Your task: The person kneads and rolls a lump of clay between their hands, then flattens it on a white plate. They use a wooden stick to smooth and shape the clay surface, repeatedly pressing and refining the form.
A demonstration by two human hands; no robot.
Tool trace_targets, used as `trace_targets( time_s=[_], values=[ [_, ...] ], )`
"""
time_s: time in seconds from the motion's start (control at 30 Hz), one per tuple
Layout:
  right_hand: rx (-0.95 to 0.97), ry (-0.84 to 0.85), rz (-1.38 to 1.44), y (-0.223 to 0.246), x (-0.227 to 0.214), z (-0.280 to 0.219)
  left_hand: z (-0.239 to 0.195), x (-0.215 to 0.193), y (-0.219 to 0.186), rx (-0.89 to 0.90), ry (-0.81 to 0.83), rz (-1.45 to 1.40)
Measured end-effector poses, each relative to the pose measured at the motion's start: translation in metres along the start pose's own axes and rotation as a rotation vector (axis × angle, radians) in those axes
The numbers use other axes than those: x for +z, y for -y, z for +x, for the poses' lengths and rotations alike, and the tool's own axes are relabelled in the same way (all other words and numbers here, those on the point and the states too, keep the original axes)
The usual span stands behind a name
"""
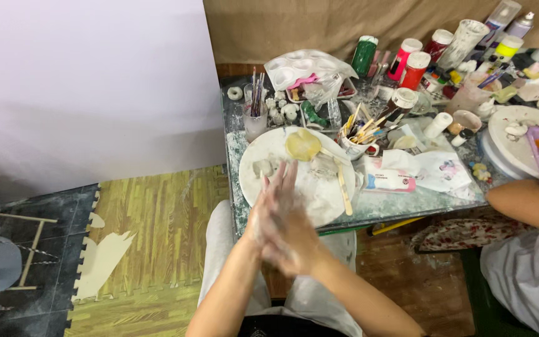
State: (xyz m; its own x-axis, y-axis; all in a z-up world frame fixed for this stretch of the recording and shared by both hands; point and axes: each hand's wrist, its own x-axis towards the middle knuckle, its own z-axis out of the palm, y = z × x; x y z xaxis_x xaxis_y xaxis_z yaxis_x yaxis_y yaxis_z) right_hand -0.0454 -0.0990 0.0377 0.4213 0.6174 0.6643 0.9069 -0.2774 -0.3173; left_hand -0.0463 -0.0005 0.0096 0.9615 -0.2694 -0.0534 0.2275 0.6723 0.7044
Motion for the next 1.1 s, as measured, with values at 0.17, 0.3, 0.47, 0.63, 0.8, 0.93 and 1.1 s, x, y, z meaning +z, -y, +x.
trace_targets(
  time_s=[0.17, 0.3, 0.47, 0.63, 0.8, 0.93, 1.1],
  values=[
    [0.162, -0.096, 0.074, -0.001, 0.003, 0.000, 0.002, -0.008, -0.023, -0.145, 0.006, -0.209],
    [0.112, -0.133, 0.053, 0.004, 0.003, 0.013, 0.003, -0.001, -0.027, 0.176, 0.004, -0.162],
    [0.287, -0.362, 0.134, 0.021, -0.011, 0.040, 0.001, 0.004, -0.005, -0.075, -0.130, -0.010],
    [-0.047, -0.153, -0.143, 0.022, -0.005, 0.048, 0.018, 0.025, -0.004, 0.855, 0.343, 0.080],
    [-0.089, -0.239, 0.136, 0.014, 0.006, 0.028, 0.000, 0.046, -0.021, 0.168, -0.004, -0.157],
    [0.077, -0.016, -0.160, 0.005, -0.009, 0.020, -0.011, 0.052, -0.048, 0.091, 0.122, 0.034],
    [0.004, -0.113, 0.034, 0.006, 0.001, 0.008, -0.003, 0.053, -0.028, 0.824, 0.291, 0.058]
  ],
)
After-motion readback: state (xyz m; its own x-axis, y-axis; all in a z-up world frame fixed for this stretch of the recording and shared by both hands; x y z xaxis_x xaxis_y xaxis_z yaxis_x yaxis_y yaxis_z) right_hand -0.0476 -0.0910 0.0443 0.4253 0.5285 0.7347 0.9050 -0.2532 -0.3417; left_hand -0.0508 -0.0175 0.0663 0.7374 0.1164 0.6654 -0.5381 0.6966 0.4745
